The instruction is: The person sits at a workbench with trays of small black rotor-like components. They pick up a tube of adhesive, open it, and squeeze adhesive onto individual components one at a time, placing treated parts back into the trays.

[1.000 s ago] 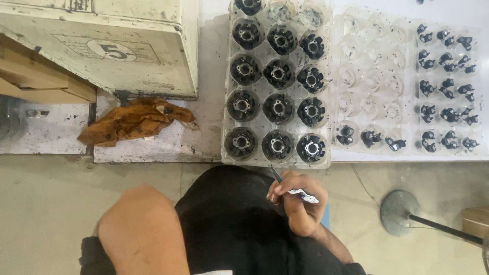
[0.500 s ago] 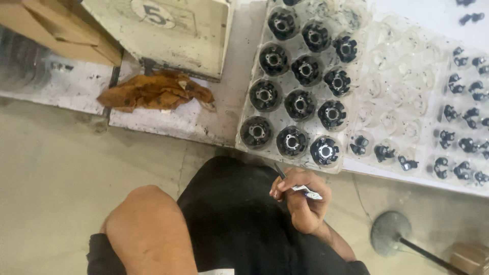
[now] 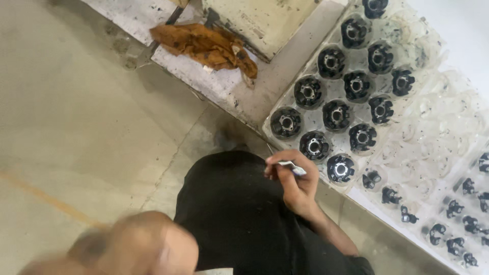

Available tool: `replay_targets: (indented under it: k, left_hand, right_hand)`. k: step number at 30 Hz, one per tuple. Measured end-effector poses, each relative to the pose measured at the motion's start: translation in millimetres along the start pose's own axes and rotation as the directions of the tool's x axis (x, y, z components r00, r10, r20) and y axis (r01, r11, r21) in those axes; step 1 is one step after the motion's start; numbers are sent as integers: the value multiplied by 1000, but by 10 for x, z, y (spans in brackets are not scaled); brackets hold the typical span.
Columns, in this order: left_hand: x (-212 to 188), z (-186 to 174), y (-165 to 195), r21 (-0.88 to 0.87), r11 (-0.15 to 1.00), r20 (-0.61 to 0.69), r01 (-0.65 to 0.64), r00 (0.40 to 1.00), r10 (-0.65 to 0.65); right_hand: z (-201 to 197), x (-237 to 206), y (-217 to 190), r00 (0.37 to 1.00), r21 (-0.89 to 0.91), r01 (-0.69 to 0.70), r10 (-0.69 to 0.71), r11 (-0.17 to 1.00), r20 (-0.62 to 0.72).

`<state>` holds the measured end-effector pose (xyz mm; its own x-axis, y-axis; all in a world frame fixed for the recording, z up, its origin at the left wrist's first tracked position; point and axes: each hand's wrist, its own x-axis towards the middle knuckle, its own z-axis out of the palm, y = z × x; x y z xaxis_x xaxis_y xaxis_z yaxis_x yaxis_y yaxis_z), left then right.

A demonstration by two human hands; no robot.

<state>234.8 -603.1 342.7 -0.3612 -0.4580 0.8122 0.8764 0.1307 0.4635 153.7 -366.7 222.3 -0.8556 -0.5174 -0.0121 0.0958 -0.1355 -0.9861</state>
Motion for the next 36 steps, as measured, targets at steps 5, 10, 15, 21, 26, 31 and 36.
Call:
replay_targets:
  k: [5,10,15,21,26,31,36]
  left_hand:
    - [-1009,-409,-457,108,789,-354,605,765,-538]
    - [-1974,-1525,-875,216,562,-561,798,573,-598]
    - [-2544,-2635,-1073,317,259,-703,913,409,-582]
    - [-2448,-3880,-949,497,-93,-544,863,226,-808]
    - [-2268,-4921,-663,634,-395,-592,665,88,-801]
    - [-2379,-5747,-154,567,-590,-737,575,34,-675]
    - [-2675,-6198,322,415,-766,-844,490,-107,-526]
  right_hand:
    - [209,291,461,971,-34,-211,214,977,107]
    - [538,559,1059,915,-157,-333,359,930,186]
    - [1053,843,1946,974,-476,26,84,879,210]
    - [2089,1414,2737,727,-221,-682,678,697,-107]
    - [2830,1882,3002,525,254,-805,843,536,-118]
    - [3232,2330,3577,291,611,-740,953,281,-85]
    - [3271,2930,4332,366,896,-363,923,256,-116]
